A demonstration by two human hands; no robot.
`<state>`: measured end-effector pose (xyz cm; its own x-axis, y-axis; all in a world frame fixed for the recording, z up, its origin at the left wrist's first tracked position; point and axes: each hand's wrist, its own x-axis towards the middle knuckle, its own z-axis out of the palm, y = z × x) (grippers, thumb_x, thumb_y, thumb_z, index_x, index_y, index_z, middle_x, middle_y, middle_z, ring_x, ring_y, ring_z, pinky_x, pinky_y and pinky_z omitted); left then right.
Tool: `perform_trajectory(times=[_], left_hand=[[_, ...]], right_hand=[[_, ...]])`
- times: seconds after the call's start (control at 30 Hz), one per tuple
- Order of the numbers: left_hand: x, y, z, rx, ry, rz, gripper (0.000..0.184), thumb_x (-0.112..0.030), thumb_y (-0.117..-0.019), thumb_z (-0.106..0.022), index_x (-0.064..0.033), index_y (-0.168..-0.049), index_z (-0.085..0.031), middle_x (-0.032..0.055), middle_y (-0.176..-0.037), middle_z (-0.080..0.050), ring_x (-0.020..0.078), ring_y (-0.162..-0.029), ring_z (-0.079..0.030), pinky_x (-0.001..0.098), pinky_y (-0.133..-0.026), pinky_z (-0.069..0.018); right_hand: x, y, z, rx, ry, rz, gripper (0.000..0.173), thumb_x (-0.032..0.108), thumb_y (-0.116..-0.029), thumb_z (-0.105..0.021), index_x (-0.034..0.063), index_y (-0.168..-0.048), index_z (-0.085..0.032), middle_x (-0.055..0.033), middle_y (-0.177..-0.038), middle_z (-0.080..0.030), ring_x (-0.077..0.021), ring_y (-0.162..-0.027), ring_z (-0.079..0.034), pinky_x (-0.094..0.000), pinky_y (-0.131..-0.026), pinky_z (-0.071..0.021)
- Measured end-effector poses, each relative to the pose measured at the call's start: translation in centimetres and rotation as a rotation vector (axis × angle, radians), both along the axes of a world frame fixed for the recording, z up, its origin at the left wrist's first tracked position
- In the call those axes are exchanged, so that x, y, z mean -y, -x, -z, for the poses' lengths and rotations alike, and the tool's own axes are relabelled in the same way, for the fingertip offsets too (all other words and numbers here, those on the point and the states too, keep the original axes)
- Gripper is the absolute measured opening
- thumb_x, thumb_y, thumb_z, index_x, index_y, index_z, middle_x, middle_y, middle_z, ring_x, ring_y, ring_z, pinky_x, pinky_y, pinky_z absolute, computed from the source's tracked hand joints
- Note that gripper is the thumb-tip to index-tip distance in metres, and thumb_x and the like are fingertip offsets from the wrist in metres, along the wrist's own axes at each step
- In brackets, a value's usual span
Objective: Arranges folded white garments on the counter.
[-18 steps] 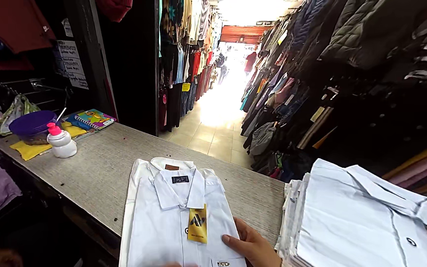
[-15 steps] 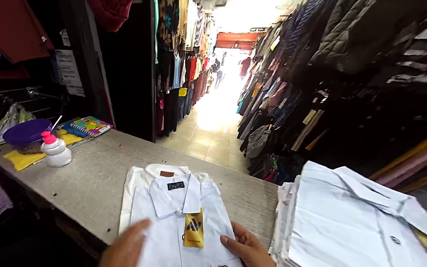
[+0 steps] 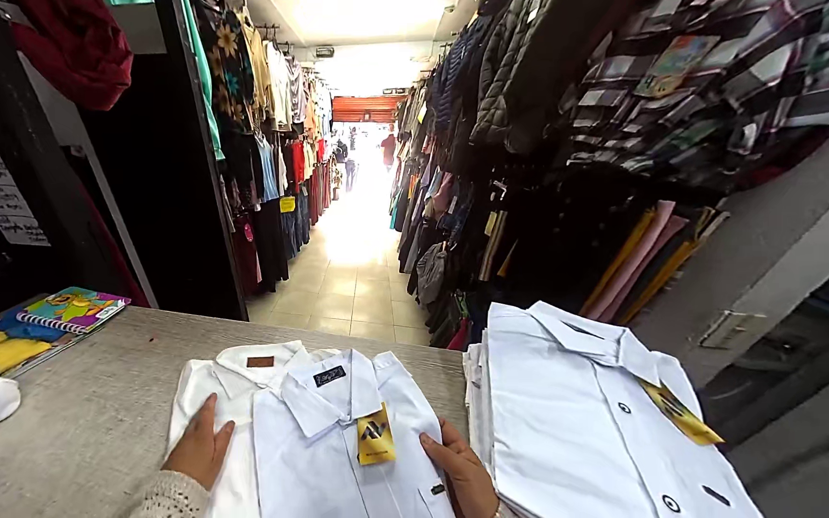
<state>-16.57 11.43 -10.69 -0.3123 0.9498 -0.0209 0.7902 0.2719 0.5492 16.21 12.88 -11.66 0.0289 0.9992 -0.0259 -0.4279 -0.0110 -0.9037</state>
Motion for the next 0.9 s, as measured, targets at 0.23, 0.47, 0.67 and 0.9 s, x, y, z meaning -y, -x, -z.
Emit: perform_trajectory(times=[0.23, 0.47, 0.67, 0.9], left_hand=[[-2.2, 10.1, 1.3, -0.157, 0.087, -0.145, 0.073, -0.027, -0.1015, -0.064, 0.0078, -0.156, -0.029, 0.0305, -0.157, -0.037, 0.0415, -0.148, -0.037, 0.0505, -0.122, -0.0271], [-3.7, 12.8, 1.2, -0.156, 0.053, -0.042, 0.060, -0.021, -0.0980, -0.069, 0.0109, -0.144, -0.047, 0.0353, -0.145, -0.049, 0.0496, -0.137, -0.047, 0.0605, -0.115, -0.0352], [-5.0, -2.0, -2.7, 0.212, 0.156, 0.236, 0.058, -0.018, -0.1008, -0.063, 0.0074, -0.148, -0.042, 0.0290, -0.141, -0.055, 0.0395, -0.124, -0.061, 0.0491, -0.108, -0.0463], [-9.7, -2.4, -0.5, 0.424, 0.173, 0.086, 0.079, -0.015, -0.0871, -0.082, 0.0052, -0.149, -0.036, 0.0249, -0.131, -0.062, 0.0326, -0.110, -0.066, 0.0473, -0.096, -0.0531]], right_hand=[[0.6, -2.7, 0.2, 0.207, 0.067, 0.056, 0.022, -0.008, -0.0997, -0.042, 0.0004, -0.116, -0.054, -0.0013, -0.084, -0.072, -0.0049, -0.071, -0.071, -0.0219, -0.066, -0.0604], [0.4, -3.7, 0.4, 0.623, -0.007, -0.097, 0.071, 0.004, -0.0870, -0.062, -0.0030, -0.152, -0.034, -0.0182, -0.145, -0.053, -0.0155, -0.125, -0.059, -0.0299, -0.101, -0.0517], [-1.0, -2.2, -0.9, 0.673, 0.021, -0.138, 0.061, 0.005, -0.0945, -0.058, -0.0018, -0.150, -0.036, -0.0152, -0.133, -0.061, -0.0123, -0.113, -0.064, -0.0279, -0.095, -0.0534], [-2.2, -1.7, -1.3, 0.806, -0.029, -0.162, 0.035, 0.012, -0.0939, -0.061, -0.0036, -0.126, -0.060, -0.0191, -0.139, -0.053, -0.0195, -0.125, -0.055, -0.0324, -0.103, -0.0471]])
